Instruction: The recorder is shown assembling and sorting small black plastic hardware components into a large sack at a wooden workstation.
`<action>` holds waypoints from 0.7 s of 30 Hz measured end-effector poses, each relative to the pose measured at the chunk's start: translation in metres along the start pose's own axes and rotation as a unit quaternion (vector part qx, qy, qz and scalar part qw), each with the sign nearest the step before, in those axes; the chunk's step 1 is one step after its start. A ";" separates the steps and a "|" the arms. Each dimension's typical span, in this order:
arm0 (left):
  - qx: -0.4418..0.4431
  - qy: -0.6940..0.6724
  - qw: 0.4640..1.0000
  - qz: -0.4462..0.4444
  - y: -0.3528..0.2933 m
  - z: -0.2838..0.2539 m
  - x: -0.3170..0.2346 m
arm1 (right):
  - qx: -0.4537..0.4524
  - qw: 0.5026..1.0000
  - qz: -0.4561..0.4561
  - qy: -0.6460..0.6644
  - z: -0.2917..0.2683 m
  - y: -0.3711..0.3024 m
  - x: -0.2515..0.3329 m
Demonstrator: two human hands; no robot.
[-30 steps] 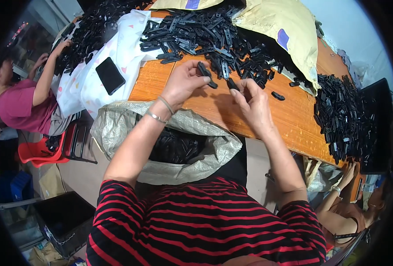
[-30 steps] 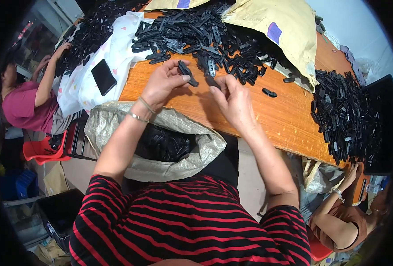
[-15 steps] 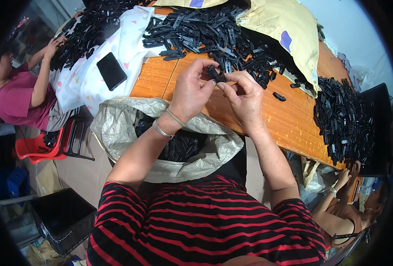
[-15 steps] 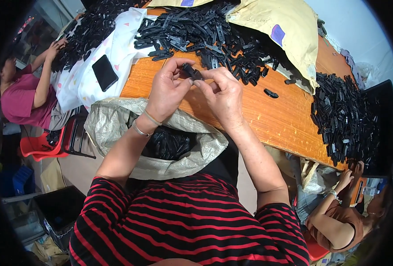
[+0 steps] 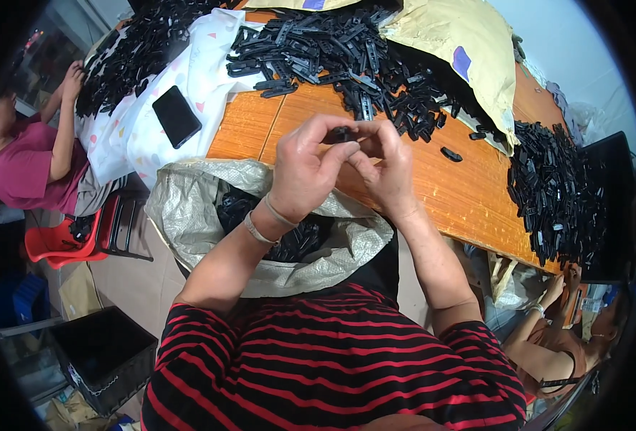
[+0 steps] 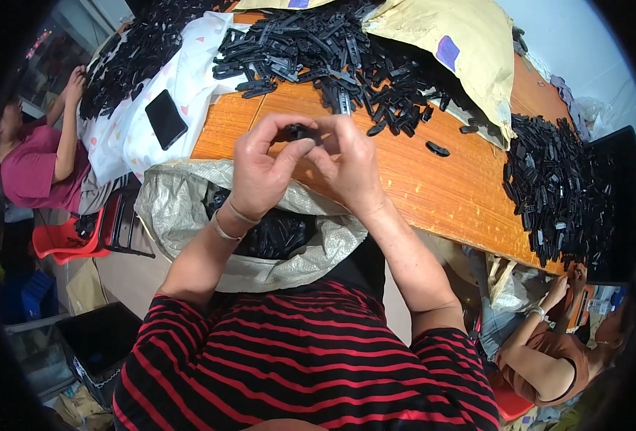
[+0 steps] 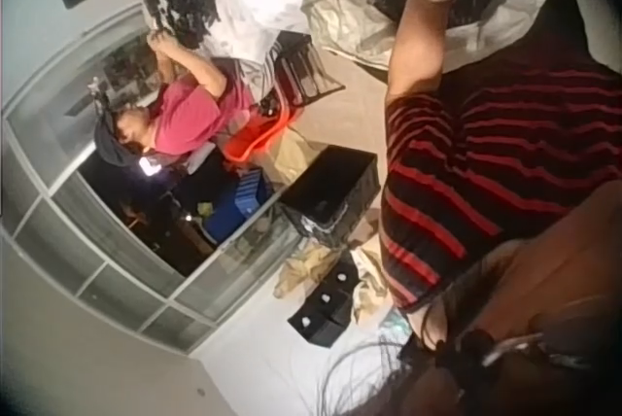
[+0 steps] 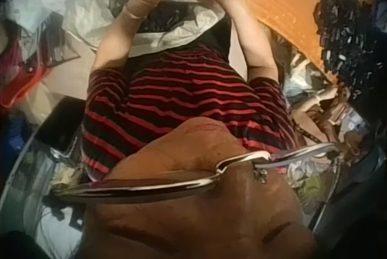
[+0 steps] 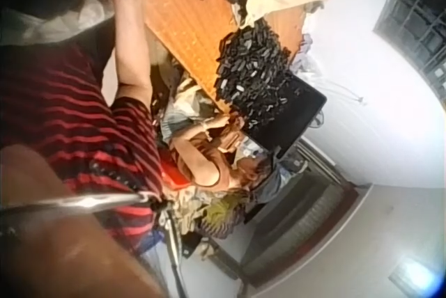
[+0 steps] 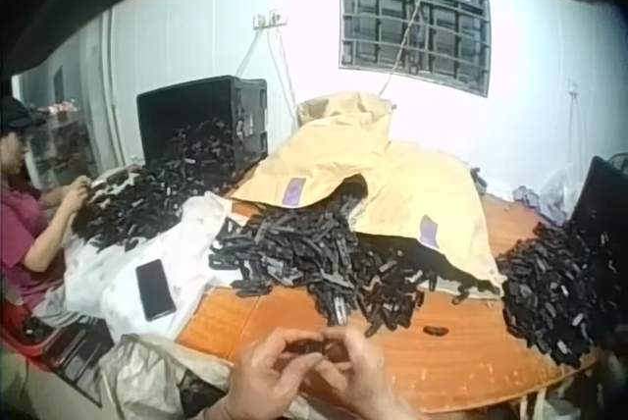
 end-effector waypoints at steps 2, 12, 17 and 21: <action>0.026 -0.022 0.998 -0.044 -0.003 0.001 0.007 | -0.005 1.000 0.004 0.020 0.005 -0.004 -0.004; 0.106 -0.193 0.957 -0.190 -0.019 -0.012 0.030 | 0.070 0.994 0.074 0.047 0.033 -0.018 0.006; 0.267 0.143 0.925 -0.229 -0.033 -0.044 0.033 | 0.178 0.979 0.018 0.093 0.022 -0.024 0.010; 0.213 0.171 0.944 -0.186 -0.013 -0.060 0.026 | 0.113 0.980 0.047 -0.154 -0.043 -0.015 -0.038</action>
Point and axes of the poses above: each hand's wrist, its own y-axis towards the middle knuckle, its own z-axis out of the palm, x = y × z, the point moved 7 cm from there along y, towards the middle knuckle, and after that the axes turned 15 degrees about -z, right-handed, at the moved point
